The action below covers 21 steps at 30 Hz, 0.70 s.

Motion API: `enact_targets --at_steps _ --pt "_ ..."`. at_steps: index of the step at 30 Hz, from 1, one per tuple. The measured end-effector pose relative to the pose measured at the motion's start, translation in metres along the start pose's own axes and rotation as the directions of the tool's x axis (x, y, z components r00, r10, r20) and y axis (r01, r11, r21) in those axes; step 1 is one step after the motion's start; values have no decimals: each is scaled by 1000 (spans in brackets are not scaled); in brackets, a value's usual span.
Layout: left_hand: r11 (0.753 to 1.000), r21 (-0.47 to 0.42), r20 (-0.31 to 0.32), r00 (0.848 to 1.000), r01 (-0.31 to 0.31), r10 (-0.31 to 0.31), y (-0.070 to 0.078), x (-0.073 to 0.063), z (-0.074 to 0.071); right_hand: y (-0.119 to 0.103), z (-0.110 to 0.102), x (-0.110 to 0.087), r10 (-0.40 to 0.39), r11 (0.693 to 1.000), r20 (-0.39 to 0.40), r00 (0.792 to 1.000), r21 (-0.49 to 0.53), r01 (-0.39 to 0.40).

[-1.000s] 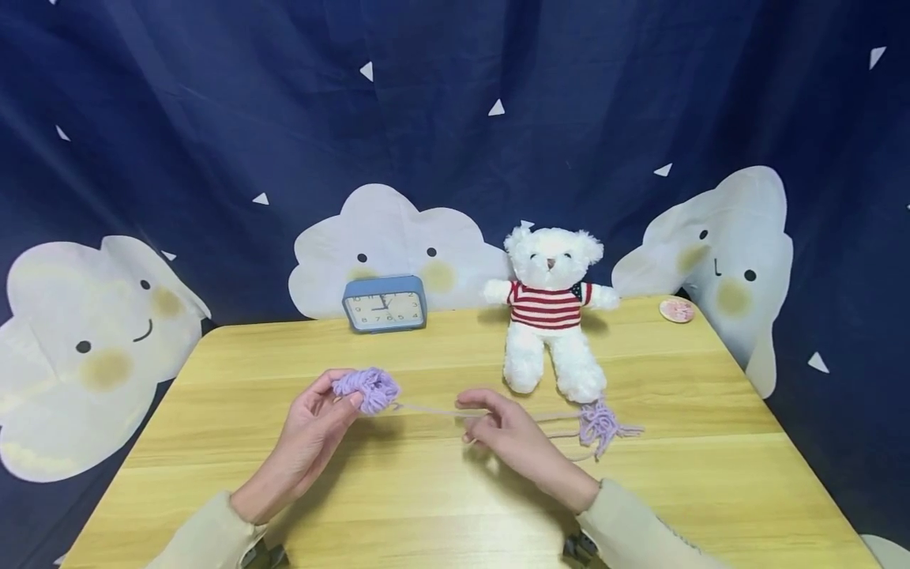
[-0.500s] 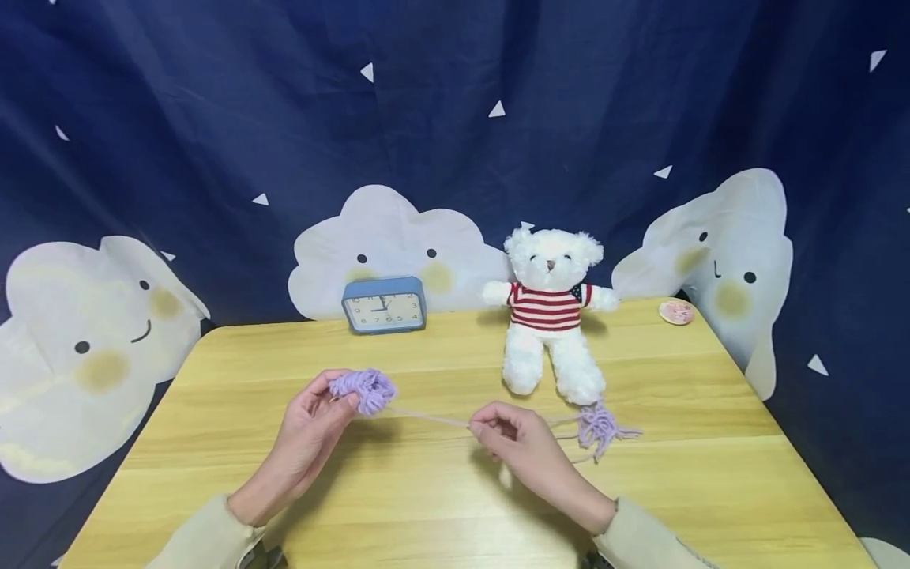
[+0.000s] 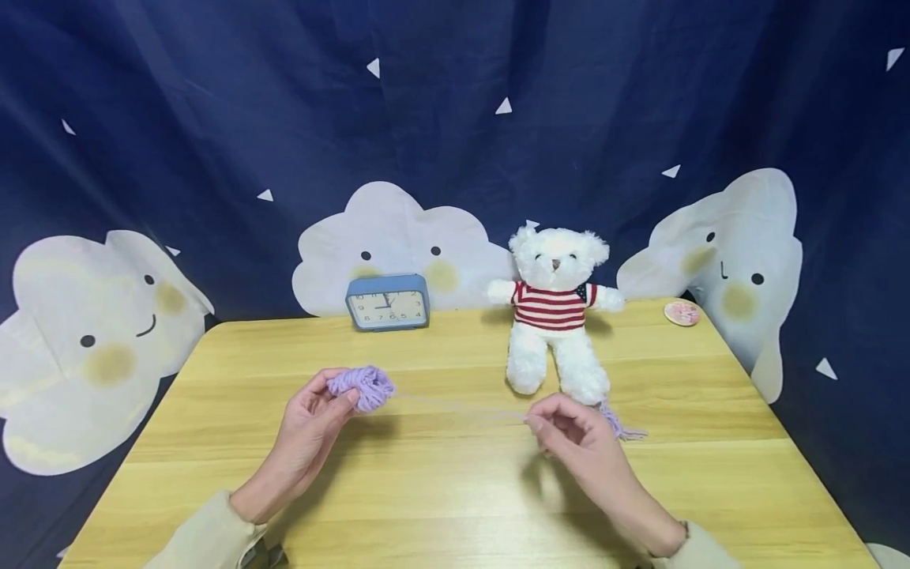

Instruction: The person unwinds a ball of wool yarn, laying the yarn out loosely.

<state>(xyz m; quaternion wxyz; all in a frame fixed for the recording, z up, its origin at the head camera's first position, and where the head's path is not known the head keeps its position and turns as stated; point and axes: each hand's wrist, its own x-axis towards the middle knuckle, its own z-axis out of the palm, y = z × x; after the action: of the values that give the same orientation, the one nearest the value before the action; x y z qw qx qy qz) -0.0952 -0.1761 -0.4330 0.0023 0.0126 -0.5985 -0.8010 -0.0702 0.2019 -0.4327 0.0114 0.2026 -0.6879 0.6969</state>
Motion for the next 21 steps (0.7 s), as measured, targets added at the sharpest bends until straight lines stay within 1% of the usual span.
enact_targets --at_steps 3,5,8,12,17,21 --pt "1000 5 1 1000 -1 1 -1 0 -1 -3 -9 0 38 999 -111 993 13 -36" --pt "1000 3 6 1000 -5 5 -2 0 -1 -4 -14 -1 67 998 -178 982 27 -64" --pt "1000 2 20 1000 -15 15 -2 -1 -2 -3 -23 -2 101 994 -250 963 62 -89" --pt "1000 -4 42 999 -21 22 -3 -2 -2 2 -37 -6 145 987 -309 940 107 -117" --pt "1000 -13 48 998 -26 27 -2 -2 -3 10 -55 -12 201 980 -369 907 78 -186" --pt "999 -23 29 999 -35 36 -1 -1 -4 17 -69 -17 250 967 -383 889 62 -245"
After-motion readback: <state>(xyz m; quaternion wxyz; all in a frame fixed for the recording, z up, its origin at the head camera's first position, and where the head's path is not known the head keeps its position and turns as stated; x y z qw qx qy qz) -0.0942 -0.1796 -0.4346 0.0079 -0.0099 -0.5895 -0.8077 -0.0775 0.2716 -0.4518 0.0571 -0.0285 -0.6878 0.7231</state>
